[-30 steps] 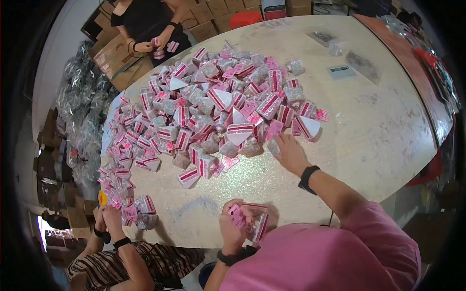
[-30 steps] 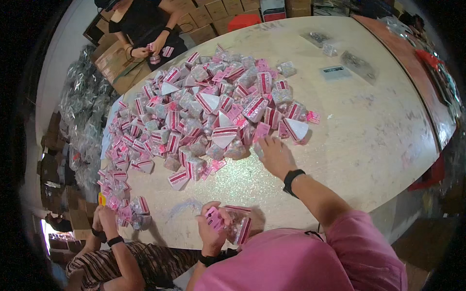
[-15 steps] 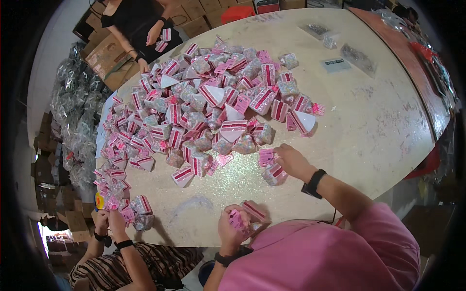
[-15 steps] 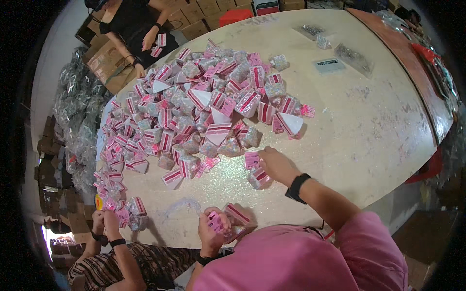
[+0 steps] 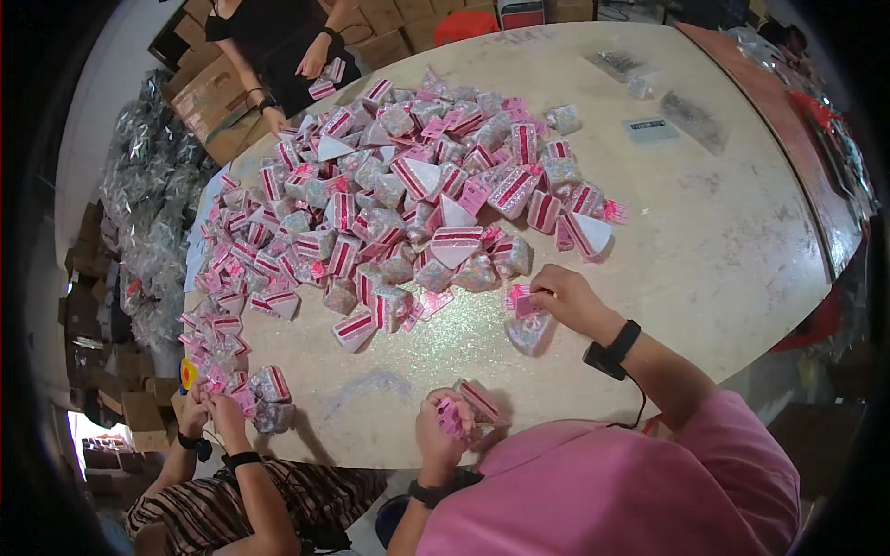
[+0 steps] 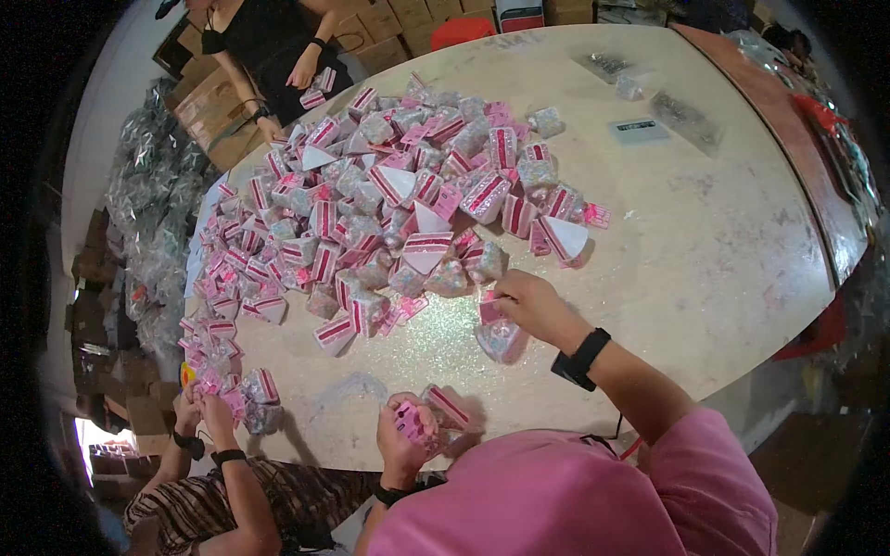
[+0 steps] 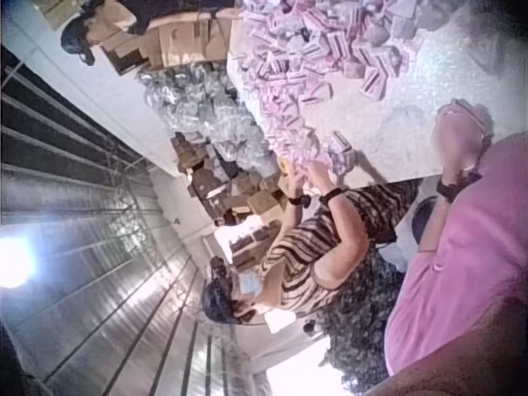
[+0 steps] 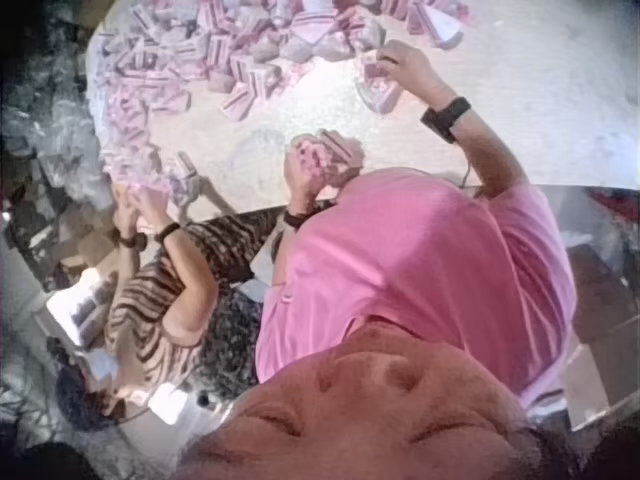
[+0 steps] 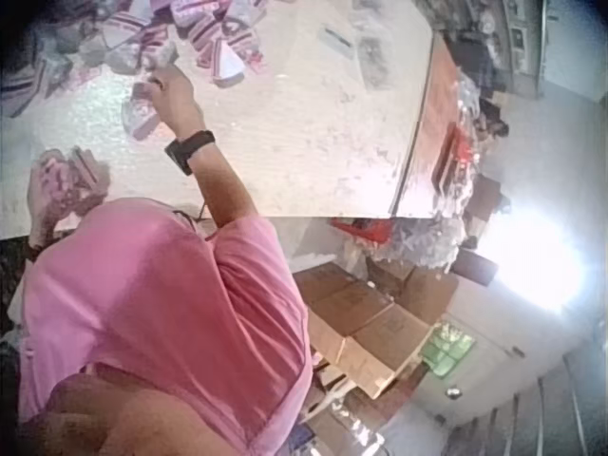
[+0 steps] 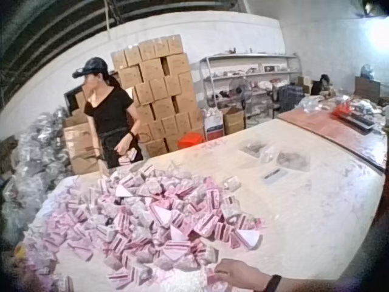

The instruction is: Sort small triangular items and place them into plastic bags.

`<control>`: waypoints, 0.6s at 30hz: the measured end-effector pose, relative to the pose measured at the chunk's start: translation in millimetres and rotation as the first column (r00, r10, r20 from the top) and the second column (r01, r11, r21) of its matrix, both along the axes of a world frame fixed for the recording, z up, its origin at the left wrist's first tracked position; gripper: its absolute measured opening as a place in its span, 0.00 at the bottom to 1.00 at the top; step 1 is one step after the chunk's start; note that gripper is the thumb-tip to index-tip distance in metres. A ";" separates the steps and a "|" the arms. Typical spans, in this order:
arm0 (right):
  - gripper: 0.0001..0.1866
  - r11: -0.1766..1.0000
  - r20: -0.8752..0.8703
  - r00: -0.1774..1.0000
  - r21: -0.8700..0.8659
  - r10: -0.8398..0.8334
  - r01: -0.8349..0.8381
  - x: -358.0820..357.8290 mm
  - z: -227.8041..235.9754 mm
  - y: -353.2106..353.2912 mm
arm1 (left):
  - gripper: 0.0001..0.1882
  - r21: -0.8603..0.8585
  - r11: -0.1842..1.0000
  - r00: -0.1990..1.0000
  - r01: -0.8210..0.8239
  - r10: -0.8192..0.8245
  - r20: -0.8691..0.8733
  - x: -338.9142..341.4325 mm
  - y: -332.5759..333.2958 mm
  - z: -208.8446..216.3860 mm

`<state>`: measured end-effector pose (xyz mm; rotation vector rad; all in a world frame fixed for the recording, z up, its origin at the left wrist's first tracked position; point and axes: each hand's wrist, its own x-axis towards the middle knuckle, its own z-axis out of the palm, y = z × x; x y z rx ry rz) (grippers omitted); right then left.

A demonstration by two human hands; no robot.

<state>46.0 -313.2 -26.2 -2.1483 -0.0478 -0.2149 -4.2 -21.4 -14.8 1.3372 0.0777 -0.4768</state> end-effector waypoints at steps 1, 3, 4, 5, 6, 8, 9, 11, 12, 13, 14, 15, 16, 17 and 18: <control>0.07 0.999 0.041 0.999 -0.043 -0.009 0.011 -4.4 10.2 -0.3 | 0.24 -0.052 0.999 1.000 -0.007 0.006 -0.014 1.8 -2.6 0.9; 0.08 0.990 0.145 0.989 -0.134 -0.021 0.041 -12.3 16.8 -2.3 | 0.24 -0.069 0.998 1.000 0.009 -0.008 0.013 4.7 -5.3 0.9; 0.08 0.994 0.123 0.992 -0.101 -0.038 0.050 -15.7 21.6 -3.3 | 0.24 -0.033 0.999 0.998 0.028 -0.026 0.054 6.7 -4.5 -0.7; 0.08 0.996 0.100 0.994 -0.067 -0.053 0.060 -19.7 29.7 -4.2 | 0.24 0.003 0.999 0.995 0.044 -0.044 0.094 8.0 -3.9 -1.4; 0.09 0.997 0.076 0.995 -0.033 -0.067 0.070 -23.3 36.7 -5.1 | 0.19 -0.033 0.998 0.994 0.051 -0.048 0.100 8.7 -4.3 -0.3; 0.09 0.997 0.125 0.990 -0.039 -0.057 0.063 -29.3 43.8 -7.5 | 0.08 -0.103 0.993 0.993 0.061 -0.050 0.110 9.0 -4.7 2.0; 0.09 0.997 0.150 0.987 -0.042 -0.051 0.058 -32.1 46.2 -8.6 | 0.13 -0.050 0.997 0.990 0.053 -0.046 0.134 9.1 -4.4 1.4; 0.09 0.999 0.119 0.992 -0.022 -0.040 0.043 -43.2 47.6 -7.2 | 0.24 0.055 0.998 0.984 0.033 -0.042 0.173 7.7 -3.3 -2.3; 0.10 0.999 0.104 0.994 -0.011 -0.033 0.034 -49.2 46.3 -6.0 | 0.24 0.031 0.999 0.989 0.012 -0.017 0.149 7.2 -2.7 -1.9; 0.10 1.000 0.078 0.997 0.011 -0.007 0.007 -57.0 38.6 -7.7 | 0.24 0.006 1.000 0.993 -0.003 0.002 0.120 6.3 -3.6 -0.7; 0.10 0.999 0.050 0.999 0.034 0.017 -0.019 -64.9 23.3 -10.7 | 0.24 -0.019 1.000 0.996 -0.017 0.019 0.088 5.2 -4.7 0.1; 0.10 0.997 0.023 0.999 0.059 0.042 -0.043 -71.5 8.6 -12.8 | 0.23 -0.003 1.000 0.993 -0.008 0.008 0.115 4.2 -5.2 1.1; 0.12 0.997 -0.038 0.999 0.081 -0.005 0.008 -78.0 -4.8 -14.5 | 0.23 0.012 1.000 0.990 0.006 -0.007 0.142 4.0 -6.0 2.3; 0.14 0.993 -0.096 0.994 0.102 -0.045 0.055 -81.9 -17.3 -15.0 | 0.23 0.027 1.000 0.988 0.012 -0.016 0.156 3.8 -6.4 2.7; 0.15 0.987 -0.155 0.984 0.120 -0.085 0.104 -85.8 -24.9 -16.4 | 0.23 0.041 0.999 0.985 0.020 -0.026 0.171 3.9 -7.3 2.9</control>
